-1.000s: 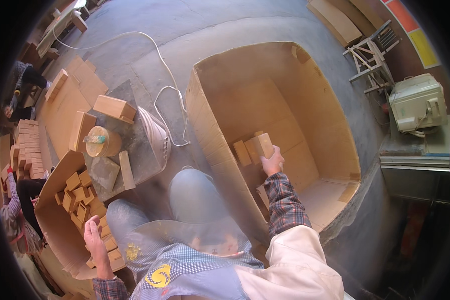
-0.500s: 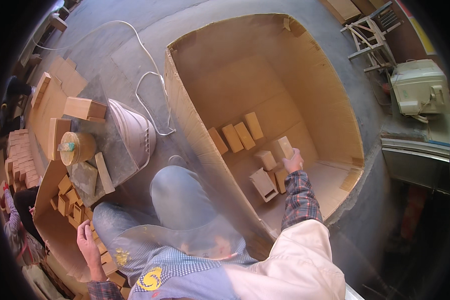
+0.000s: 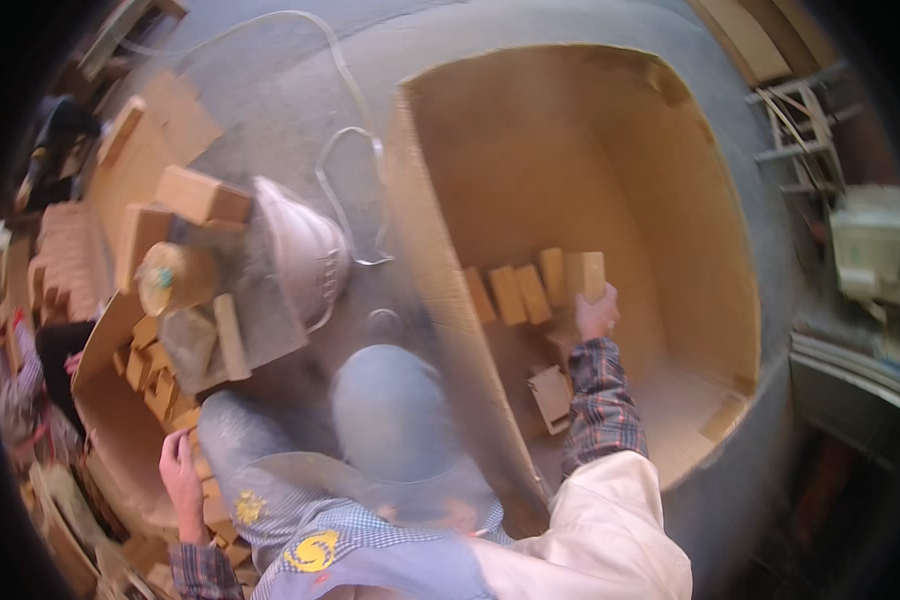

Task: The person picks up small wooden blocks from a large cardboard box, applies glue to the edges using a brush, and assembles them into small rectangular boxes. The finished boxes are placed into another cardboard box nearby.

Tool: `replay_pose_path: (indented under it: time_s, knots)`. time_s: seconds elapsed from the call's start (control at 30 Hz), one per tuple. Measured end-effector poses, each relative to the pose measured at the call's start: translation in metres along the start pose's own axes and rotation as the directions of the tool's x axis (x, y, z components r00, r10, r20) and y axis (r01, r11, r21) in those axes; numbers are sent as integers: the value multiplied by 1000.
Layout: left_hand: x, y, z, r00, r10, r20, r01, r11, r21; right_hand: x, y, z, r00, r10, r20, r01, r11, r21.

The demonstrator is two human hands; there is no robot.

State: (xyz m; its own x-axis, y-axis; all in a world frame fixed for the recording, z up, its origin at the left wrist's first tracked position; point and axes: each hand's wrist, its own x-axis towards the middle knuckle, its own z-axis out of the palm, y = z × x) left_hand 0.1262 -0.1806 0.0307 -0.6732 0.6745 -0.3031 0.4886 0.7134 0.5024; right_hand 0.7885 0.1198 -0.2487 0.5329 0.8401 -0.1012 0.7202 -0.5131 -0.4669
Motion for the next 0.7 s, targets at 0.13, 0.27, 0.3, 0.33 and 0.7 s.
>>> replay_pose_path:
  time_s: [0.13,0.27,0.3,0.33,0.7]
  knots:
    - [-18,-10,2,997,12,-82,-17,998,-63,-7,-19,26,971,-143,192,165,980,-107]
    - [-31,-38,4,979,-84,-185,66,993,-101,-1,-17,31,937,-153,313,237,939,-249]
    - [-34,-45,3,974,-97,-205,70,989,-133,3,-17,23,938,-150,313,230,944,-235]
    - [-35,-53,3,968,-120,-220,83,982,-170,5,-18,18,942,-194,273,260,937,-232]
    - [91,-197,24,862,-506,-43,381,700,-604,-123,-244,-129,841,-539,43,494,797,347]
